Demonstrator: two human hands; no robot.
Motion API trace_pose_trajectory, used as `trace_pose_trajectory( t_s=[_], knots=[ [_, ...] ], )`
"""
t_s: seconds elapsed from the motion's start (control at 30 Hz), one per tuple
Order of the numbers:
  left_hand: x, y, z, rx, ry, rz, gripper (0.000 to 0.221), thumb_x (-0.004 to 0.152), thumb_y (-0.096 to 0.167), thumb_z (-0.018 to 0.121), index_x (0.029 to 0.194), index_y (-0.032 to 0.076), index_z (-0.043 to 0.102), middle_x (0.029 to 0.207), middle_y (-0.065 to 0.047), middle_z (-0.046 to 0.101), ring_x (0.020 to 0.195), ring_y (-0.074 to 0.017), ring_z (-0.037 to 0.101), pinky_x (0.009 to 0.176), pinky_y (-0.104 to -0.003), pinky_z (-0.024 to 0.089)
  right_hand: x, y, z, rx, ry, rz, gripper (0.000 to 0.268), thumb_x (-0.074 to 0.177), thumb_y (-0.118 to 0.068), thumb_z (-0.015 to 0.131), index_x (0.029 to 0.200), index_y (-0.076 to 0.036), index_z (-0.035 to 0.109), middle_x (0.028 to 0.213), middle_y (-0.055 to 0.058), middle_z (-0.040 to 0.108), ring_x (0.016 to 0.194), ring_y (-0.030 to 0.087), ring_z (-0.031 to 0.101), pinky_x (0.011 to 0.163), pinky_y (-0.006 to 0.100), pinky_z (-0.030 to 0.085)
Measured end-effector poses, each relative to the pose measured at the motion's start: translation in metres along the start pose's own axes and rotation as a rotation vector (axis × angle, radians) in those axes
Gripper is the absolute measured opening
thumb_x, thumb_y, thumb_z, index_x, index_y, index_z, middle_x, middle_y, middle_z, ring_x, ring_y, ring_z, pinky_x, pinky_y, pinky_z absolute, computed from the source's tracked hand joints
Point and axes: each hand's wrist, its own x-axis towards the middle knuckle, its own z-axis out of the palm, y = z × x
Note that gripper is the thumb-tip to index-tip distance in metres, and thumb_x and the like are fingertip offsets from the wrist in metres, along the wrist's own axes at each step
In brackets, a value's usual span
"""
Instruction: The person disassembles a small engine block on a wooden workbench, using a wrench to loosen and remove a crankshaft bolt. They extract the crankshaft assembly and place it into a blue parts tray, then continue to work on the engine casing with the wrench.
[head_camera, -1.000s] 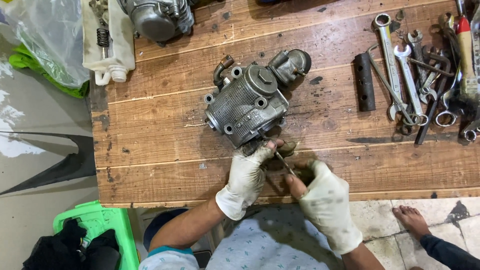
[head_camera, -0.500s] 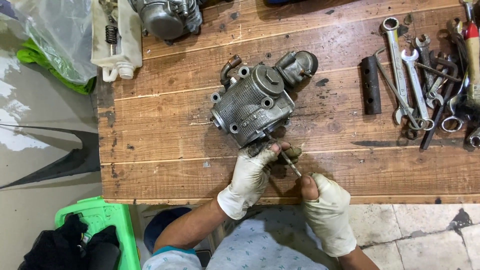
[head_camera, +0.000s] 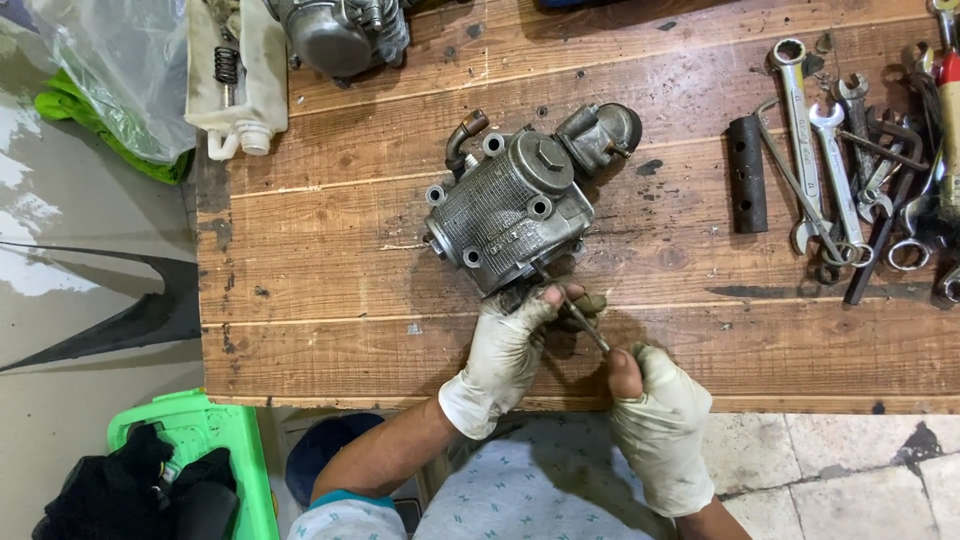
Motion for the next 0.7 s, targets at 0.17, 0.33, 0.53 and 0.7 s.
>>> trace_pose_trajectory(
  t_s=[0.17,0.33,0.53,0.7],
  knots=[
    [0.003,-0.005,-0.002,-0.091,0.031,0.014,0.033,0.090,0.014,0.075,0.118,-0.001,0.067,0.101,-0.020,0.077,0.089,-0.0322,0.077,0.066,-0.036,0.058,0.016,-0.030,-0.016,0.141,-0.129,0.231,0.021,0.091,-0.035,0.064,0.096,-0.015,0.065,0.078,0.003,0.069,0.071,0.019,0.065,0.070,0.033,0.050],
    [0.008,-0.011,-0.001,-0.169,0.124,0.100,0.030,0.088,-0.001,0.075,0.117,-0.002,0.065,0.092,-0.015,0.074,0.082,-0.0384,0.076,0.076,-0.050,0.067,0.001,-0.006,0.001,-0.069,-0.097,0.252,0.049,0.071,-0.054,0.082,0.107,-0.021,0.079,0.091,-0.004,0.081,0.087,0.015,0.078,0.078,0.027,0.058],
    [0.003,-0.005,0.000,-0.143,-0.036,0.112,0.025,0.090,0.011,0.078,0.108,-0.005,0.070,0.102,-0.013,0.076,0.098,-0.0344,0.076,0.084,-0.044,0.065,-0.005,0.007,0.007,-0.126,0.086,-0.062,0.035,0.094,-0.043,0.072,0.075,-0.014,0.065,0.065,0.003,0.064,0.057,0.024,0.061,0.053,0.037,0.047],
    [0.004,-0.008,-0.001,-0.155,0.038,0.074,0.025,0.089,0.002,0.075,0.112,-0.007,0.068,0.098,-0.016,0.075,0.088,-0.0385,0.076,0.078,-0.045,0.066,-0.008,0.014,0.014,-0.133,-0.055,0.091,0.035,0.091,-0.051,0.066,0.081,-0.019,0.072,0.069,0.000,0.070,0.068,0.024,0.068,0.061,0.037,0.049]
  ],
)
